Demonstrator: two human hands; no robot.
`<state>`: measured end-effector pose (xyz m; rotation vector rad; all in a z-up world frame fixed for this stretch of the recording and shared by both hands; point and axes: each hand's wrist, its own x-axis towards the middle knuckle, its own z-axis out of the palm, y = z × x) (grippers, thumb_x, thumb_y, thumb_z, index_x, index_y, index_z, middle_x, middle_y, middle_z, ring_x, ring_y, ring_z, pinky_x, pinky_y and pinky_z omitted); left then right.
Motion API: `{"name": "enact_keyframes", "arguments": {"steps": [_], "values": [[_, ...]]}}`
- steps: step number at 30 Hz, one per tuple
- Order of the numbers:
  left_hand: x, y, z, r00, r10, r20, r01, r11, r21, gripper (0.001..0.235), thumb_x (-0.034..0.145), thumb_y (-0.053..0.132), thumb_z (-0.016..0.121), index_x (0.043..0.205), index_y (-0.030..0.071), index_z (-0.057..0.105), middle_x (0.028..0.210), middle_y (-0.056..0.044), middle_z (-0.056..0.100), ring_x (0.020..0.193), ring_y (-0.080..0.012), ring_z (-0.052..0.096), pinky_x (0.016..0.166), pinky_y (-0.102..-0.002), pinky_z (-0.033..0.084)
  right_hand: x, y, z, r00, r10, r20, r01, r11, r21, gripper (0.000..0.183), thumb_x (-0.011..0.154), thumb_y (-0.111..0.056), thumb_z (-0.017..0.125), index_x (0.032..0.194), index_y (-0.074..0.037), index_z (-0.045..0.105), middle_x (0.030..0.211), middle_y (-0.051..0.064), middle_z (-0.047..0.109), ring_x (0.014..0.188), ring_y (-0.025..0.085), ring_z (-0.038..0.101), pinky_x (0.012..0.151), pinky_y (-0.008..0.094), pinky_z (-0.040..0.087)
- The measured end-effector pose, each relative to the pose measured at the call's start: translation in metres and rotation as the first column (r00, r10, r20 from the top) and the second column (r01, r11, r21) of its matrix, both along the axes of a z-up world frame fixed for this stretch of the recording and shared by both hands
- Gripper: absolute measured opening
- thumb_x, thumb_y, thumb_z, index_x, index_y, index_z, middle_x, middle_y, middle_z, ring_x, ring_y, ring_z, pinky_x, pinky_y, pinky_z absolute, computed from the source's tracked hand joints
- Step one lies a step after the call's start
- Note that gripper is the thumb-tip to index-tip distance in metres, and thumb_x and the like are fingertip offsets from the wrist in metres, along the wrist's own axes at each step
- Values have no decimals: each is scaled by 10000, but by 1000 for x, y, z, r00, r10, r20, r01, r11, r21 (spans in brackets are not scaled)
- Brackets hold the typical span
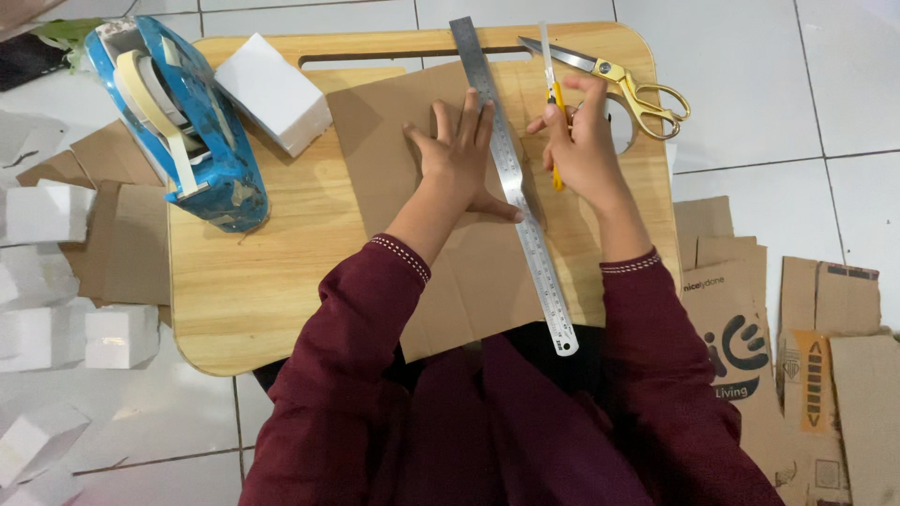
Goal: The person measures and cuts a piece of cardboard using a metal ruler and a yellow utility knife. They then switch to gold-handled scissors to trim the edges of the cardboard sheet.
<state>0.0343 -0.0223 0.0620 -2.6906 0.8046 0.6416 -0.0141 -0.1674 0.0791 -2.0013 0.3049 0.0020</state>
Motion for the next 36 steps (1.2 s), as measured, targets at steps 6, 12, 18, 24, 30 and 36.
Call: {"name": "enact_keyframes", "arguments": {"steps": [6, 12, 18, 24, 30, 36], "values": [[0, -1, 7, 999, -6, -46, 9, 998, 59, 1488, 534, 1048, 417, 1563, 104, -97, 1636, -50, -104, 1425, -423, 61, 986, -680, 313, 29, 5, -62, 940, 92, 329, 82, 874, -478, 73, 993, -127, 534, 1015, -70, 494, 724, 125, 650, 540, 331, 593, 488, 419, 403], [0, -1, 6, 999, -15, -46, 17, 998, 58, 1456, 542, 1050, 385, 1565, 132, -95, 1630, -56, -101, 1411, -435, 61, 1005, -690, 307, 36, 10, -78, 936, 123, 330, 102, 801, -589, 62, 965, -120, 526, 1002, -80, 495, 745, 150, 668, 617, 438, 609, 514, 504, 417], [0, -1, 1, 1000, -8, -6, 8, 1000, 16, 1473, 523, 1044, 462, 1566, 140, -55, 1621, -54, -47, 1394, -433, 96, 988, -704, 317, 32, 17, -70, 962, 105, 254, 76, 788, -611, 57, 985, -130, 534, 987, -80, 507, 696, 134, 638, 596, 389, 614, 475, 468, 416], [2, -2, -4, 1000, 1, -13, 0, 999, 37, 1515, 493, 1056, 456, 1561, 130, -88, 1621, -35, -85, 1395, -416, 90, 1009, -701, 308, 36, 20, -79, 966, 127, 223, 80, 677, -731, 75, 978, -124, 535, 1000, -59, 506, 704, 166, 635, 635, 410, 622, 463, 490, 443], [8, -6, -20, 999, 31, -21, -31, 999, 15, 1518, 472, 1028, 520, 1564, 159, -78, 1628, -7, -115, 1428, -401, 53, 1016, -710, 280, 41, 21, -82, 984, 93, 150, 57, 635, -771, 92, 973, -143, 541, 965, -79, 475, 671, 156, 620, 636, 420, 605, 464, 511, 446], [2, -3, 0, 1000, 0, -25, 1, 1000, 28, 1496, 517, 1034, 498, 1564, 137, -81, 1628, -44, -81, 1408, -416, 79, 999, -699, 309, 39, 21, -72, 985, 96, 141, 42, 665, -746, 91, 966, -136, 532, 941, -71, 473, 704, 182, 629, 695, 467, 583, 503, 557, 425]]}}
